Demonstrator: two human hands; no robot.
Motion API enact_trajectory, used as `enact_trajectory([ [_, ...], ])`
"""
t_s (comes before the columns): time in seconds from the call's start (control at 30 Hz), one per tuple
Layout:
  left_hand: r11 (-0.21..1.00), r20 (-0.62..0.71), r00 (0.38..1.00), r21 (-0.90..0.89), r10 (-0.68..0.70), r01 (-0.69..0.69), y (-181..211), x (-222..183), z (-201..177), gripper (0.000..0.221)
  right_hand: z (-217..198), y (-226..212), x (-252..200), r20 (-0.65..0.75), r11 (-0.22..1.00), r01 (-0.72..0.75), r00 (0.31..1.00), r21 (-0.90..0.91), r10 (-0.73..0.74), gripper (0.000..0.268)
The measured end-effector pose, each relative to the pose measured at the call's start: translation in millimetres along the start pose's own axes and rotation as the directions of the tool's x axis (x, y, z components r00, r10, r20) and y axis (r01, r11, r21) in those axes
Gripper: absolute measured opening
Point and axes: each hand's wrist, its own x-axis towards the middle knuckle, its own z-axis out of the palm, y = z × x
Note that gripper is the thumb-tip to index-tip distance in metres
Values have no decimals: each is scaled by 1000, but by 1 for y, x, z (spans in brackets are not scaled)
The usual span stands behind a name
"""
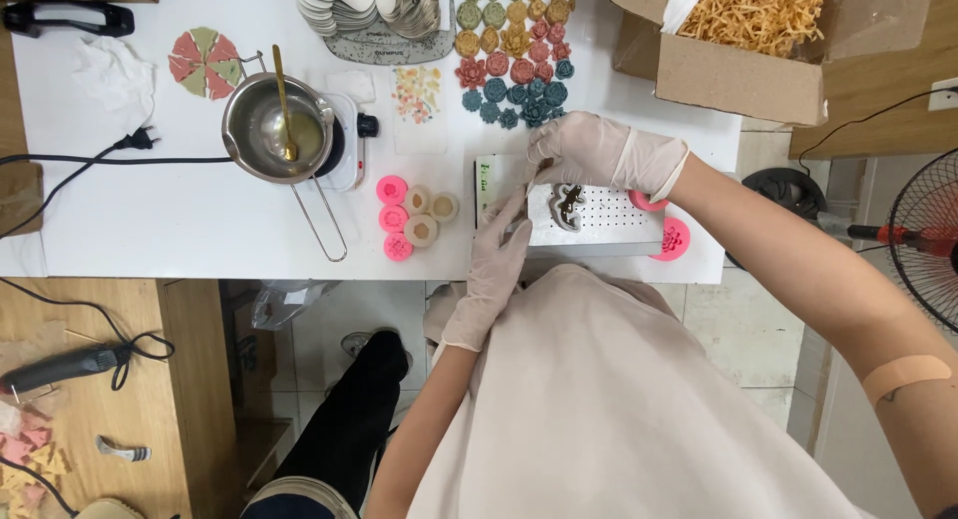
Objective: Pouring melted wax into small silicone molds and placing wicks to create candles.
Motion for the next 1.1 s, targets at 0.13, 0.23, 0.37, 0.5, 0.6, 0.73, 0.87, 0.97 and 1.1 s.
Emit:
enact_trajectory([
  [0.13, 999, 11, 1000, -25, -23, 24, 1, 1, -3, 48, 2, 2, 2, -10, 1000, 16, 1000, -4, -16, 22],
  [0.23, 991, 22, 996, -99, -84, 86, -3, 1, -4, 45, 4, 1, 2, -19, 999, 43, 999, 23, -43, 20],
  [0.37, 966, -24, 993, -234, -117, 108, -1, 3, -7, 37, 3, -7, 4, -30, 999, 25, 999, 22, -24, 21],
  [0.5, 916, -82, 969, -353, -232, 189, 0, 9, -9, 36, 0, -15, 4, -65, 994, 63, 996, 87, -57, 19],
  [0.6, 863, -88, 951, -451, -295, 226, 7, 13, -10, 34, 0, -14, 8, -77, 995, 99, 992, 31, -96, 16],
  [0.73, 874, -133, 955, -452, -265, 180, 5, 20, -17, 28, -10, -27, 1, -88, 996, 77, 993, 32, -74, 14],
  [0.87, 952, -238, 952, -282, -194, 123, -12, 24, -38, 24, -23, -38, -7, -196, 997, -25, 981, -72, 10, 18],
  [0.97, 993, -299, 948, -69, -112, 96, -23, 23, -44, 23, -34, -46, -18, -210, 989, -147, 968, -31, 137, 18],
  [1.1, 914, -194, 944, 362, 266, -183, -21, 21, -39, 20, -30, -36, -32, -222, 977, -212, 954, -17, 203, 16],
])
